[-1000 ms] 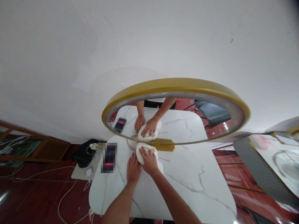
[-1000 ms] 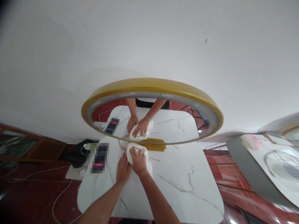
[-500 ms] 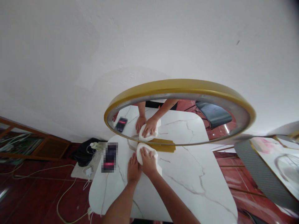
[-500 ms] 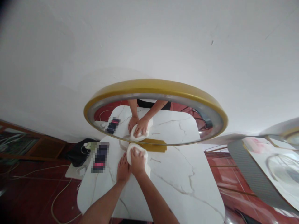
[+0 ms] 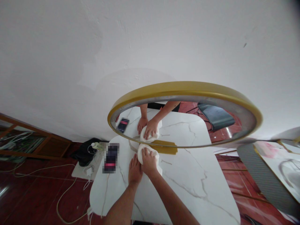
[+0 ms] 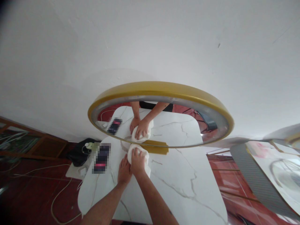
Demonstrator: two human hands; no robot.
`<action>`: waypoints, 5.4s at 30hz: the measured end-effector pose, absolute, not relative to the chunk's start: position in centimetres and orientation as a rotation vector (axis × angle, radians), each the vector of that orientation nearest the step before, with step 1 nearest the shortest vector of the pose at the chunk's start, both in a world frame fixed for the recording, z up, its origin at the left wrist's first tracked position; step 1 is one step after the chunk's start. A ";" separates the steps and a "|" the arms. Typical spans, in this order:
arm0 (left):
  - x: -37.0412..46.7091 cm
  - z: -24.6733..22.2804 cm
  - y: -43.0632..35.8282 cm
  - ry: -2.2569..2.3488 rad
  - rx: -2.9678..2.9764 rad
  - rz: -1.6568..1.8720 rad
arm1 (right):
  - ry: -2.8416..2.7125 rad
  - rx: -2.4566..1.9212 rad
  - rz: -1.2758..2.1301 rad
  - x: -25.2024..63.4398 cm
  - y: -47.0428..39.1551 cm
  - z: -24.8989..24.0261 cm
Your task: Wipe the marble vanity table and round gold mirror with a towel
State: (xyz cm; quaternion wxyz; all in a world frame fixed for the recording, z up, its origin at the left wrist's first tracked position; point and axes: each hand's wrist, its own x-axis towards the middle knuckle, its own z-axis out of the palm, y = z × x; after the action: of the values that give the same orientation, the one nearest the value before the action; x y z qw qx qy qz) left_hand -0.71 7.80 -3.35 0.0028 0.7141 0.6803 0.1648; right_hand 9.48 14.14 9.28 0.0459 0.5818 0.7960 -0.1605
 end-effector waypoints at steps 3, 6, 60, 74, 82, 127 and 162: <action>-0.7 -3.3 7.8 2.140 2.225 0.508 | 2.437 1.765 -0.494 9.4 14.5 9.0; -0.6 -3.2 7.8 2.151 2.205 0.506 | 2.438 1.769 -0.506 8.9 15.4 8.9; 0.5 -0.2 10.7 2.045 2.193 0.562 | 2.200 2.083 -0.218 24.5 10.3 4.4; 0.1 -0.3 10.7 1.998 2.211 0.561 | 2.439 1.876 -0.379 15.8 11.4 5.3; 0.3 -0.1 10.7 2.035 2.159 0.595 | 2.161 2.299 -0.166 22.9 10.6 5.6; 0.3 0.0 10.8 2.020 2.159 0.607 | 2.067 2.040 -0.252 27.9 15.4 6.6; 0.3 0.3 10.8 2.003 2.166 0.565 | 2.175 2.002 -0.257 22.7 11.6 6.3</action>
State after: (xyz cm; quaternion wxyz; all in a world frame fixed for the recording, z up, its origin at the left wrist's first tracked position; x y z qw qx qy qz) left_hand 0.31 10.78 0.28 0.0689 0.7193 0.6653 0.1878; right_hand 22.68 11.56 6.32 0.0872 0.6722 0.7302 -0.0862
